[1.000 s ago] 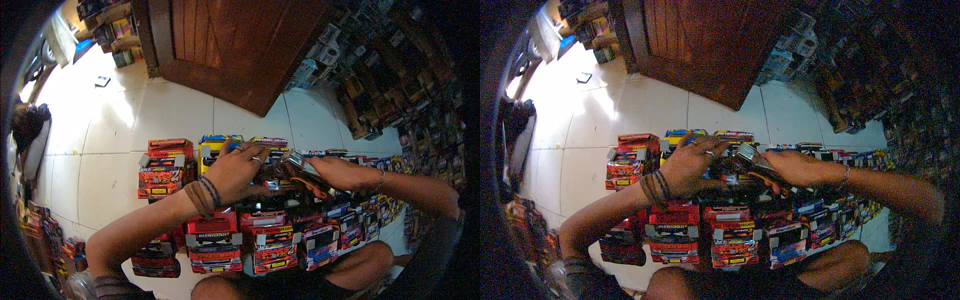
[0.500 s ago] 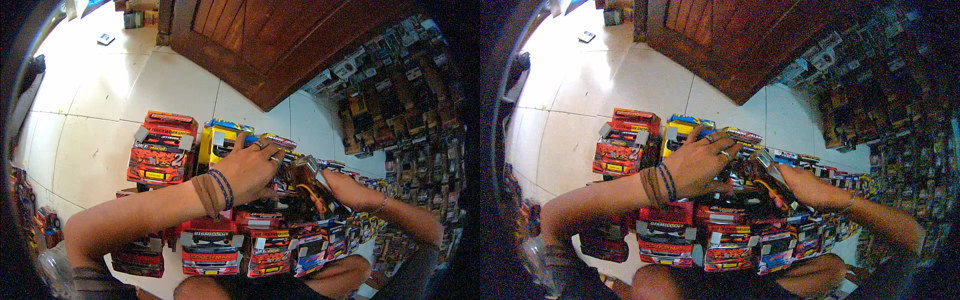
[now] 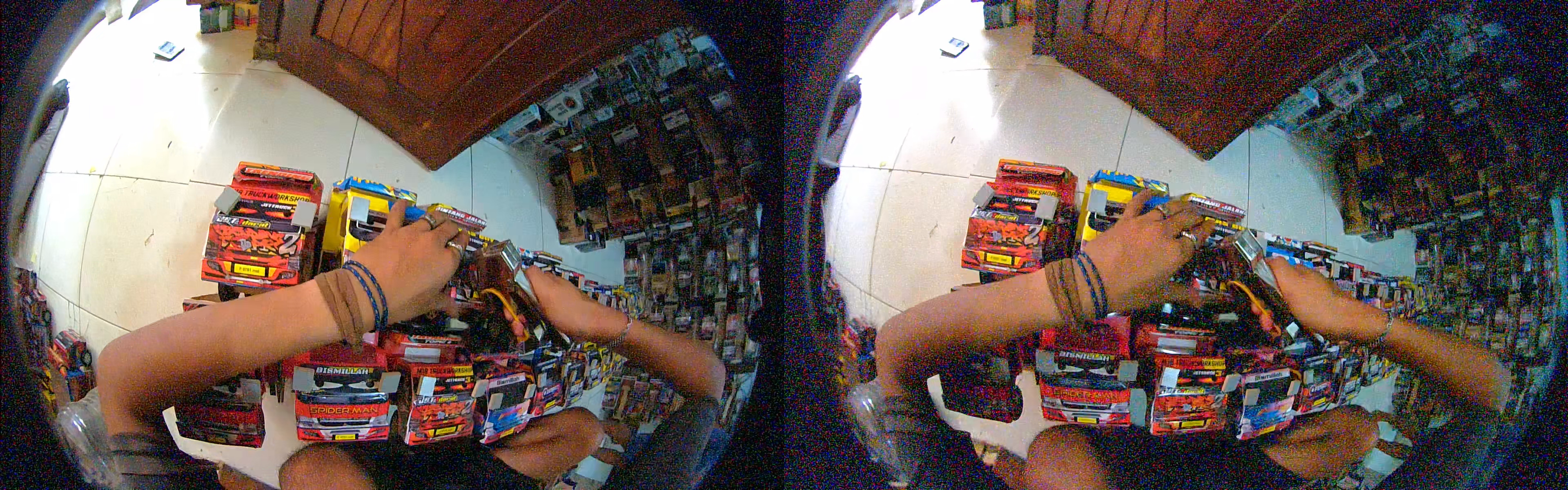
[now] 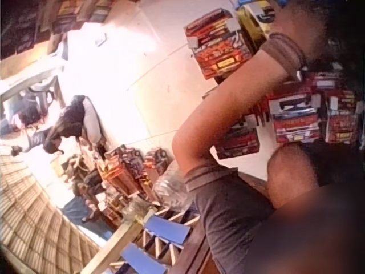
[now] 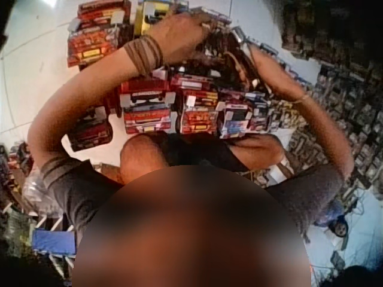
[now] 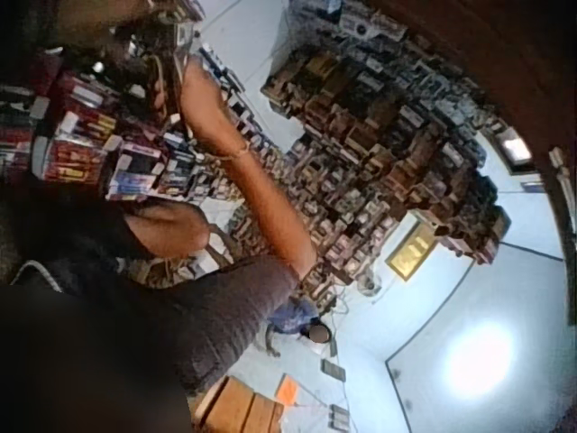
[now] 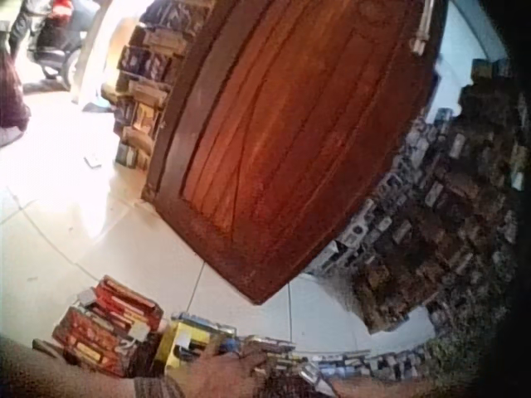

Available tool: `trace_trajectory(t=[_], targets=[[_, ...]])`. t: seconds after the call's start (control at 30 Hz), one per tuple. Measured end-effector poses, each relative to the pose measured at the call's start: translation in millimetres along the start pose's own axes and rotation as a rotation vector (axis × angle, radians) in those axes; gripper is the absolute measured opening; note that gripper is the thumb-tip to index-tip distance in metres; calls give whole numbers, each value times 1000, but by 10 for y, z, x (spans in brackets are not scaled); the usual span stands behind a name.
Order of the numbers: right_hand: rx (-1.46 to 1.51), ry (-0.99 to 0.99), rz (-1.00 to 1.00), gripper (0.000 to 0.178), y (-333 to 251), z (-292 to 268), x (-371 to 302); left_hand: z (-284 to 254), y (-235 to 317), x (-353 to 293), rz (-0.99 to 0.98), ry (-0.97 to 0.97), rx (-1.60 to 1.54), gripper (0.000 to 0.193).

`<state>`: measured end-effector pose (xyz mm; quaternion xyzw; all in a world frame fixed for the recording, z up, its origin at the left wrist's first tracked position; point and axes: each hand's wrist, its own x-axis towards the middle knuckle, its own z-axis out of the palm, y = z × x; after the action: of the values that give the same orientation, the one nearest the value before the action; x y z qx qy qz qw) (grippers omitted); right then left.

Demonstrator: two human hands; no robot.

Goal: The person assembles toy trucks by hand, using a hammer to tap parts into place and a handheld device to scan or mark them. They then apply glue to the boxes and place them in a row on the floor.

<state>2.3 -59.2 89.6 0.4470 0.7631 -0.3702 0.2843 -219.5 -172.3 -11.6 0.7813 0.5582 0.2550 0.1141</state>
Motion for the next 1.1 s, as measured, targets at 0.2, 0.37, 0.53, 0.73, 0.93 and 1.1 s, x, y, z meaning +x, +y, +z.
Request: trace_trajectory(t=[0.2, 0.37, 0.53, 0.73, 0.93, 1.1], targets=[[-92, 118, 17, 17, 155, 71, 59, -22, 0, 9, 44, 115, -47, 66], [-347, 326, -149, 20, 283, 211, 118, 8, -27, 29, 67, 132, -62, 58], [-387, 444, -156, 19, 222, 301, 66, 76, -73, 62, 148, 172, -21, 54], [-334, 377, -123, 20, 48, 235, 76, 45, -61, 103, 120, 115, 89, 64], [439, -39, -103, 56, 163, 37, -7, -98, 0, 90, 42, 5, 112, 85], [450, 26, -114, 86, 400, -44, -518, -104, 70, 61, 38, -11, 238, 89]])
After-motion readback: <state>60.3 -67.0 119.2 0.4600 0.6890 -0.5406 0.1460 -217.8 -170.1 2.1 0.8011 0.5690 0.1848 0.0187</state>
